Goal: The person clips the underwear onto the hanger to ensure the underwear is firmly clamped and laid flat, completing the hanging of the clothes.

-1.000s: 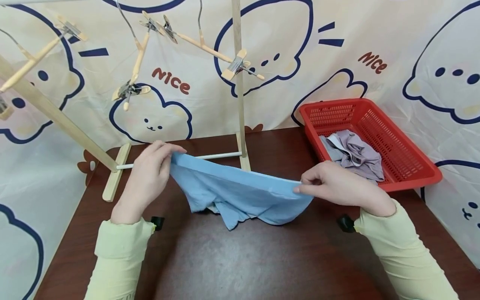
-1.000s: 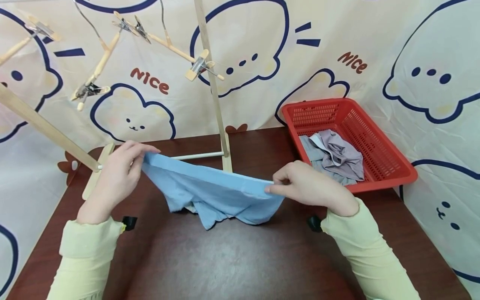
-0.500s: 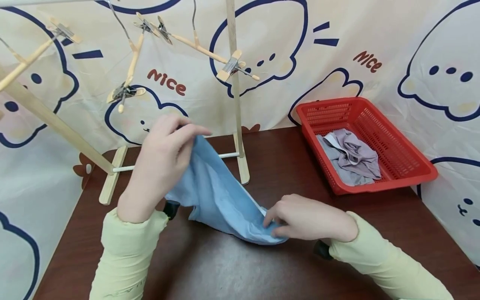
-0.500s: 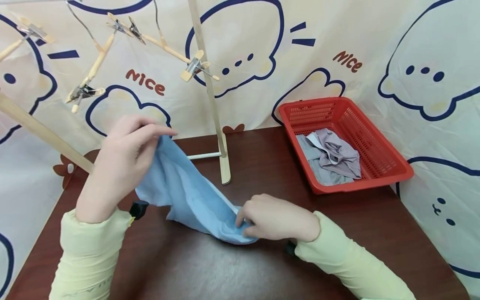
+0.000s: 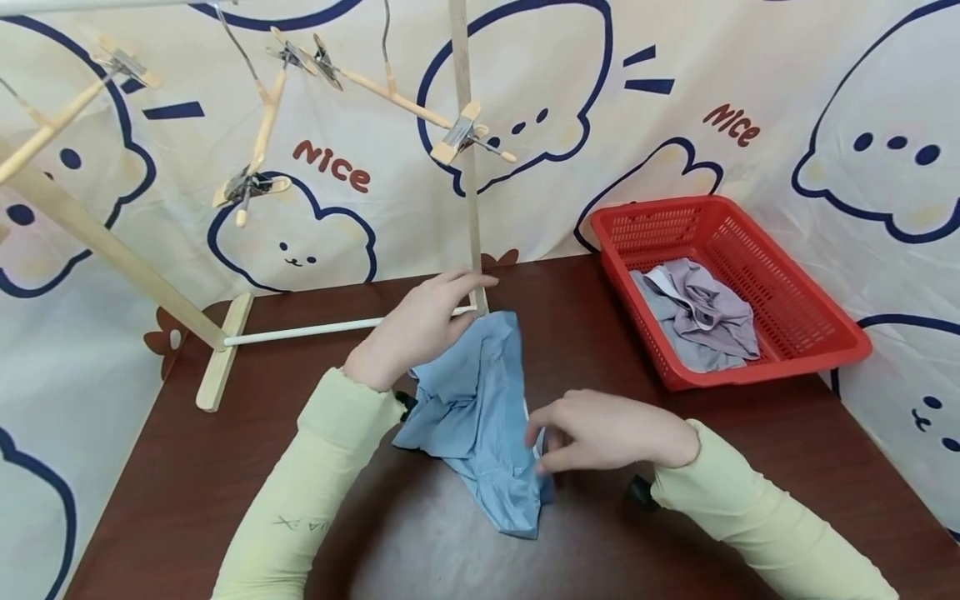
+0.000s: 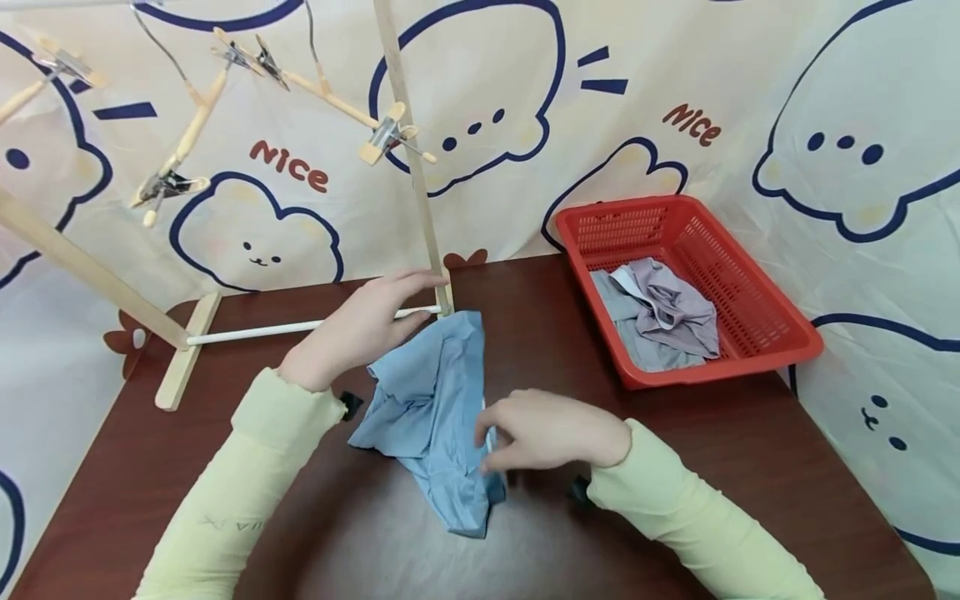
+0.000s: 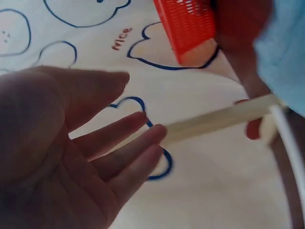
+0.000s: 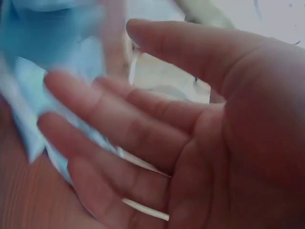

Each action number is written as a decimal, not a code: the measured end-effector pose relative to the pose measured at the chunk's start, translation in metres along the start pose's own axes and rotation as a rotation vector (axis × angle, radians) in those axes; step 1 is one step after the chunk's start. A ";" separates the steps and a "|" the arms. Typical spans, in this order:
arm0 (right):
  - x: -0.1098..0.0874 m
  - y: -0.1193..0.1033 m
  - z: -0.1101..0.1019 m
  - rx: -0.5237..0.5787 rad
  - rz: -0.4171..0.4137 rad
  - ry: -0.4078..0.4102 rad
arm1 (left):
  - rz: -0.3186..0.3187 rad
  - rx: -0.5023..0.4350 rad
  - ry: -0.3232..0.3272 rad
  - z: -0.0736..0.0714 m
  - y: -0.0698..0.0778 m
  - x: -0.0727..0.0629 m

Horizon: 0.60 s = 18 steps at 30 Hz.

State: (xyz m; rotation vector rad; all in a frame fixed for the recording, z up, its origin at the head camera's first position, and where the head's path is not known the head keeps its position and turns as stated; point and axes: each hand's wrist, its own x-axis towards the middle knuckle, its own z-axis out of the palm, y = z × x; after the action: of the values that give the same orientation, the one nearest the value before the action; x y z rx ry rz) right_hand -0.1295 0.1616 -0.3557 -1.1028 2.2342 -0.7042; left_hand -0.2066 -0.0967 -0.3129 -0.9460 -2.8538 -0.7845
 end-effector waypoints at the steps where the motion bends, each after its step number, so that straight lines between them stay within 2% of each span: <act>1: 0.000 0.006 0.000 -0.029 0.048 0.019 | -0.027 -0.012 -0.020 0.003 -0.005 -0.005; 4: 0.002 0.021 -0.002 -0.077 0.113 0.065 | -0.101 -0.026 -0.061 0.008 -0.019 -0.020; 7: 0.007 0.031 -0.002 -0.064 0.115 0.079 | -0.188 -0.031 -0.121 0.016 -0.031 -0.036; 11: 0.019 0.042 -0.007 -0.052 0.127 0.117 | -0.304 0.010 -0.172 0.034 -0.045 -0.053; 15: 0.040 0.062 -0.014 -0.066 0.167 0.252 | -0.389 0.125 -0.177 0.053 -0.055 -0.063; 18: 0.058 0.077 -0.018 -0.045 0.229 0.360 | -0.383 0.180 -0.150 0.063 -0.060 -0.066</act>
State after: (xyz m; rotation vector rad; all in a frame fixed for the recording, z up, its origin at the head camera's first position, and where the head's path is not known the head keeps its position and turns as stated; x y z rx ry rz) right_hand -0.2131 0.1580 -0.4073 -0.7676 2.6379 -0.8080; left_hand -0.1796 -0.1442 -0.4068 -0.4591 -3.2186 -0.4777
